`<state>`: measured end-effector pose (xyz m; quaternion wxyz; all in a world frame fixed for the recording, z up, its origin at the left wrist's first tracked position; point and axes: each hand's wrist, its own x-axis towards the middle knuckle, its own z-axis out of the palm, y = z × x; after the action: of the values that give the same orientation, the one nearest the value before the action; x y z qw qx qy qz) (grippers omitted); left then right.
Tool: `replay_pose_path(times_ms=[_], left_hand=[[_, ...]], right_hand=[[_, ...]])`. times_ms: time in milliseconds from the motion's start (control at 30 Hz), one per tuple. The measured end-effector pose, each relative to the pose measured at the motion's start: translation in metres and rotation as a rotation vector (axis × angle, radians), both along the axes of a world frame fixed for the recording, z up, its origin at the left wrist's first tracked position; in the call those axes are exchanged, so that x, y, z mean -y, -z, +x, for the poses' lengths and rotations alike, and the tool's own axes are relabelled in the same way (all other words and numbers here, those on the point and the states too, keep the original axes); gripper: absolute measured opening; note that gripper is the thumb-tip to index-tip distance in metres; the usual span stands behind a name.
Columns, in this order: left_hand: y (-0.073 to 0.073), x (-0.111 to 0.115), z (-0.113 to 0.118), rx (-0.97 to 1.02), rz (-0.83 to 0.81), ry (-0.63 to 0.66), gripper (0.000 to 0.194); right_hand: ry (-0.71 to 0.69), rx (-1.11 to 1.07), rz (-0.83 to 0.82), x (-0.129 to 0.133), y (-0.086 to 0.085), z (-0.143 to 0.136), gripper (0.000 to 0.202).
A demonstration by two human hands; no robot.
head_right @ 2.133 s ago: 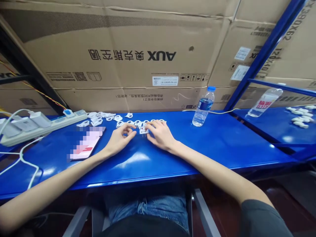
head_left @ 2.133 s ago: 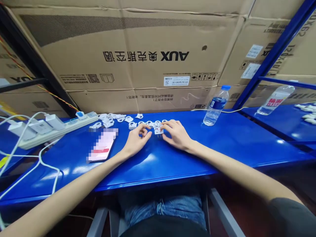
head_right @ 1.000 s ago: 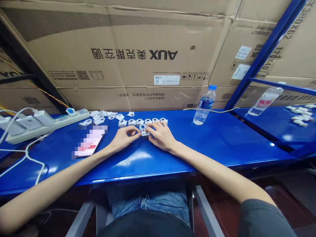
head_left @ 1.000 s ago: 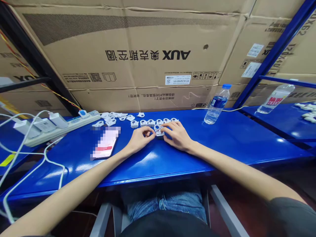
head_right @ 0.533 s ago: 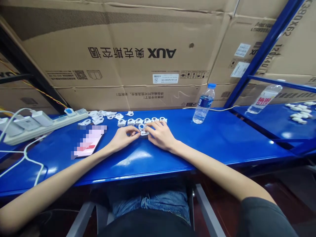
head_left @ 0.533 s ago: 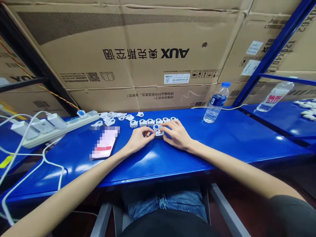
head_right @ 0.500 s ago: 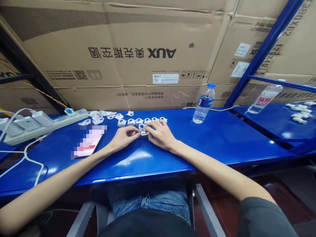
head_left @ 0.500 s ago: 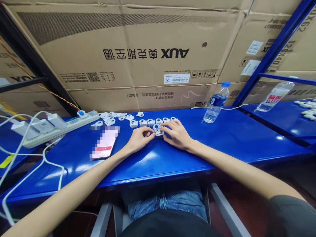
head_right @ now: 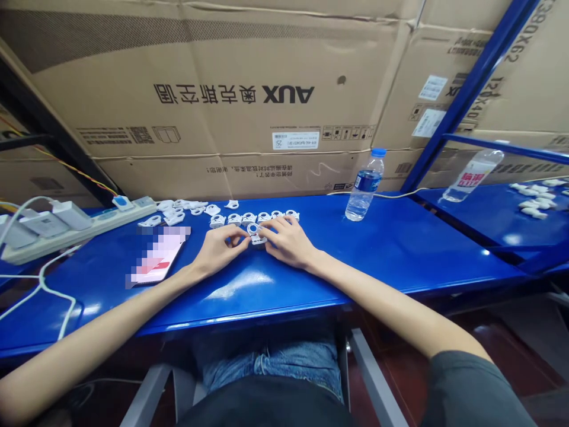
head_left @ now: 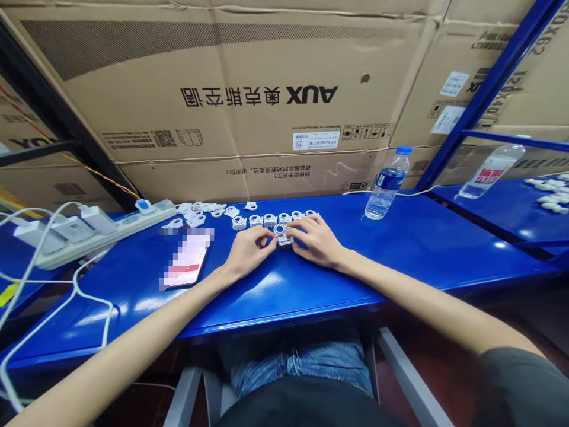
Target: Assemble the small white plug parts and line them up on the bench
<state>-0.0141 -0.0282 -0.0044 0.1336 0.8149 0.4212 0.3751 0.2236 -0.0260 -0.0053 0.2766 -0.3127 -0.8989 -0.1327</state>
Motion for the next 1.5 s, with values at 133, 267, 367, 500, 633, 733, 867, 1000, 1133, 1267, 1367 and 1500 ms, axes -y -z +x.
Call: replay_pose_path(times_ms=[133,267,367,500,633,733,867,1000,1133,1267,1367,1500], left_hand=[[-0.004,0.002,0.0,-0.009,0.096,0.032,0.021],[-0.008,0.001,-0.001,0.018,0.124,0.038,0.02],[-0.007,-0.001,-0.003,0.018,0.113,0.034,0.02],[-0.002,-0.005,-0.006,-0.043,0.065,0.042,0.02],[0.005,-0.009,-0.008,-0.119,0.012,0.074,0.018],[0.006,-0.01,-0.009,-0.143,-0.002,0.087,0.017],[0.007,-0.01,-0.009,-0.167,-0.015,0.106,0.018],[0.008,-0.009,-0.009,-0.204,-0.014,0.127,0.018],[0.007,-0.007,-0.009,-0.254,0.003,0.148,0.018],[0.005,-0.006,-0.009,-0.297,0.02,0.147,0.02],[0.005,-0.006,-0.009,-0.306,0.03,0.151,0.021],[0.005,-0.006,-0.01,-0.302,0.034,0.177,0.019]], right_hand=[[0.013,0.002,0.003,-0.001,0.001,0.001,0.021],[0.034,-0.002,0.0,-0.004,0.003,0.003,0.021],[0.077,-0.045,0.011,-0.012,0.0,0.01,0.019],[0.207,-0.201,-0.028,-0.036,-0.006,0.036,0.018],[0.343,-0.233,-0.179,-0.063,-0.007,0.075,0.02],[0.373,-0.198,-0.33,-0.075,-0.006,0.099,0.022],[0.373,-0.148,-0.47,-0.081,-0.006,0.116,0.023],[0.375,-0.052,-0.536,-0.081,-0.006,0.12,0.022],[0.371,0.004,-0.544,-0.081,-0.005,0.118,0.022],[0.366,0.008,-0.525,-0.08,-0.004,0.114,0.023],[0.372,0.027,-0.5,-0.078,-0.004,0.111,0.022],[0.368,0.05,-0.492,-0.078,-0.004,0.113,0.021]])
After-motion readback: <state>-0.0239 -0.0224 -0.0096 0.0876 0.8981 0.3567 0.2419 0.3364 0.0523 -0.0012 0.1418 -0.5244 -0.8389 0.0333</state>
